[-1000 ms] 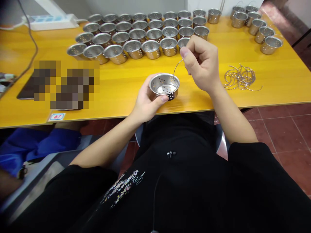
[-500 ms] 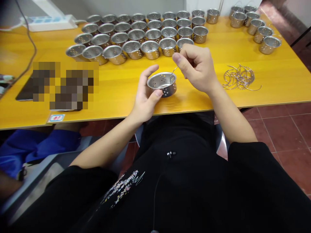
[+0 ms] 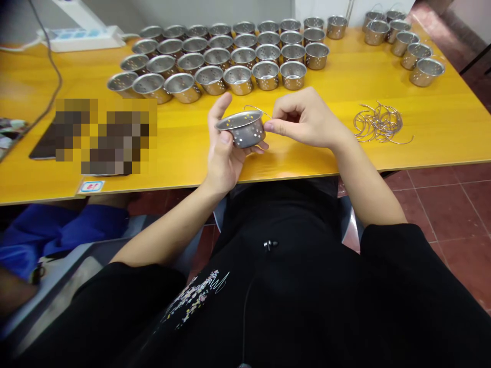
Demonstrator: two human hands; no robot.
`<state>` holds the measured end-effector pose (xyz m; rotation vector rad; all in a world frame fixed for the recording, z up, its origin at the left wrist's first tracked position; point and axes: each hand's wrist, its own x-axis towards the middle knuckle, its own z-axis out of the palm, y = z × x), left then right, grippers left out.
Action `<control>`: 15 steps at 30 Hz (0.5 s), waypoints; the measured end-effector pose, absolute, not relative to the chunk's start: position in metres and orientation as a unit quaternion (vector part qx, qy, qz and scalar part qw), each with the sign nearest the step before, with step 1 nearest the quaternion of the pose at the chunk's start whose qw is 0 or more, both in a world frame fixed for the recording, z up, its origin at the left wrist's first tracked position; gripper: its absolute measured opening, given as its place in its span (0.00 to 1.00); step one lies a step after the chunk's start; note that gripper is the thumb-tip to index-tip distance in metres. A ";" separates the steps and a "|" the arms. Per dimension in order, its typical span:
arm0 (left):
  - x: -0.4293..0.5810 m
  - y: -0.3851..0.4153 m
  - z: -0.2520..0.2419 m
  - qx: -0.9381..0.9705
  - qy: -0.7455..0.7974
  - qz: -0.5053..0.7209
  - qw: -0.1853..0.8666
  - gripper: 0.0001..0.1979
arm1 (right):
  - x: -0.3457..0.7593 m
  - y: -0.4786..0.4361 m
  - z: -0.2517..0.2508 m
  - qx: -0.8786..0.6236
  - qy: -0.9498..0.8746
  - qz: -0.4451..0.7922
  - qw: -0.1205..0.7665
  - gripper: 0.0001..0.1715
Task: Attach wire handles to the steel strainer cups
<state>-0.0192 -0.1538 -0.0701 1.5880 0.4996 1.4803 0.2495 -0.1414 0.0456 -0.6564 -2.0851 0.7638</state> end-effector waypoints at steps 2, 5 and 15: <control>-0.022 -0.157 -0.066 0.640 0.203 0.590 0.448 0.49 | 0.250 -0.141 0.045 -0.249 -0.834 0.302 0.389 0.39; -0.027 -0.160 -0.061 0.638 0.216 0.581 0.456 0.48 | 0.249 -0.144 0.048 -0.241 -0.837 0.327 0.366 0.40; -0.030 -0.139 -0.077 0.725 0.282 0.541 0.320 0.61 | 0.250 -0.145 0.053 -0.251 -0.779 0.381 0.429 0.45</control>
